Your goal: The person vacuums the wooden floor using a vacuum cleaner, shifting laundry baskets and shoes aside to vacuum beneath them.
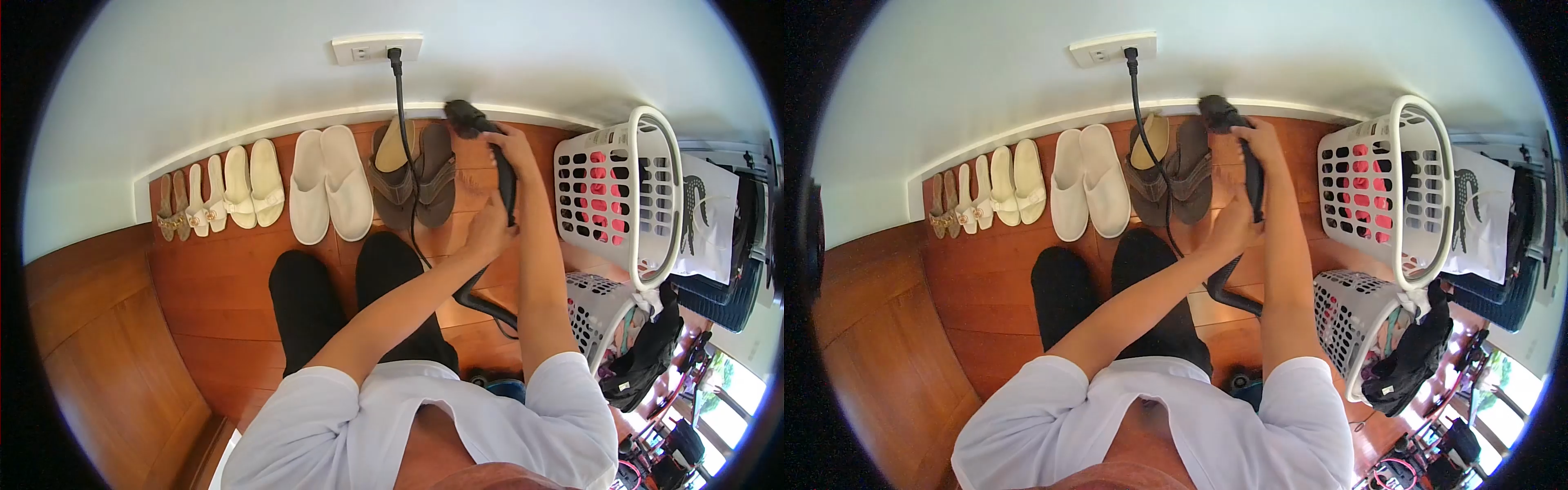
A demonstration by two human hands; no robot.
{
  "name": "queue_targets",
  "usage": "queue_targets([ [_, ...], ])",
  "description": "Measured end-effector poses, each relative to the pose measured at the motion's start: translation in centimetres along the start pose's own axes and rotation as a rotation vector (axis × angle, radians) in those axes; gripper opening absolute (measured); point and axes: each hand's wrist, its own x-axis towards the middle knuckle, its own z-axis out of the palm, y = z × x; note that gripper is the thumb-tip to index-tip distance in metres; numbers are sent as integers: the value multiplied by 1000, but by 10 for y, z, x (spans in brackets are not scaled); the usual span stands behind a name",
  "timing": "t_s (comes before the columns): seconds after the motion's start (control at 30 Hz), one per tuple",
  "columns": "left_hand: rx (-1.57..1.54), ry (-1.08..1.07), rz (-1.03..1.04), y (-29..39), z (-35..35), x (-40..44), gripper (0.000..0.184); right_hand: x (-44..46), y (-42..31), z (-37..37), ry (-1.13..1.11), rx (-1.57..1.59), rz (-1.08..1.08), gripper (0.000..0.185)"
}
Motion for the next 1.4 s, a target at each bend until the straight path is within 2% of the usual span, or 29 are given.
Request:
queue_targets([
  [0.13, 88, -90, 79, -1, -2, 15, 57, -2, 6, -27, 177, 43, -21, 29],
  [0.2, 60, -56, 114, -11, -17, 11, 57, 1, 17, -22, 260, 75, -37, 29],
  [0.23, 47, -40, 132, -16, -28, 7, 57, 4, 22, -12, 293, -17, -51, 34],
  [0.3, -4, -24, -25, -17, -47, -12, 60, 23, 51, 15, 313, -218, -209, 41],
  [0.37, -16, 9, -103, -26, -57, -28, 63, 15, 50, 48, 280, -248, -224, 48],
  [0.43, 10, 60, -99, -44, -54, -35, 66, -28, 7, 78, 195, -108, -102, 57],
  [0.53, 40, 76, -58, -38, -41, -36, 67, -24, 15, 63, 29, 5, -106, 62],
  [0.57, 3, 8, -129, -30, -39, -36, 69, -17, 23, 51, 25, -8, -127, 59],
  [0.63, 42, -28, -16, -30, -30, -29, 69, 14, 70, 14, 215, -215, -430, 54],
  [0.7, 51, -55, 90, -36, -20, -18, 70, 5, 78, -22, 286, 66, -256, 54],
  [0.73, 41, -66, 143, -42, -15, -10, 70, -31, 46, -23, 274, 342, -152, 52],
  [0.77, 30, -78, 197, -45, -9, -4, 71, -33, 51, -39, 254, 475, -110, 46],
  [0.83, 126, -161, 95, -39, 13, 7, 77, -48, 56, -52, 203, 533, -41, 41],
  [0.87, 171, -207, 45, -38, 22, 11, 80, -50, 63, -49, 244, 488, -29, 40],
  [0.97, 150, -61, 185, -65, 50, 14, 85, -58, 88, -40, 356, 390, 14, 31],
  [1.07, 173, -390, 16, -29, 8, -13, 95, -58, 144, -40, 268, 325, 122, 30],
  [1.1, 134, -447, 56, -46, 9, -22, 100, -61, 180, -35, 286, 251, 85, 29],
  [1.13, 93, -501, 96, -69, 13, -31, 105, -81, 180, -27, 283, 203, 112, 28],
  [1.17, 139, -582, 37, -81, 13, -44, 105, -101, 181, -19, 280, 155, 139, 27],
  [1.2, 186, -662, -24, -92, 12, -58, 106, -132, 151, 4, 257, 138, 232, 27],
  [1.27, 79, -959, -78, -121, 13, -77, 107, -156, 157, 32, 350, -137, 184, 33],
  [1.33, 97, -885, -242, -114, 12, -104, 103, -130, 216, 45, 489, -583, -176, 37],
  [1.37, 104, -837, -327, -112, 12, -111, 101, -115, 222, 47, 506, -682, -278, 38],
  [1.4, 158, -795, -254, -116, 12, -111, 99, -100, 227, 49, 531, -784, -380, 38],
])
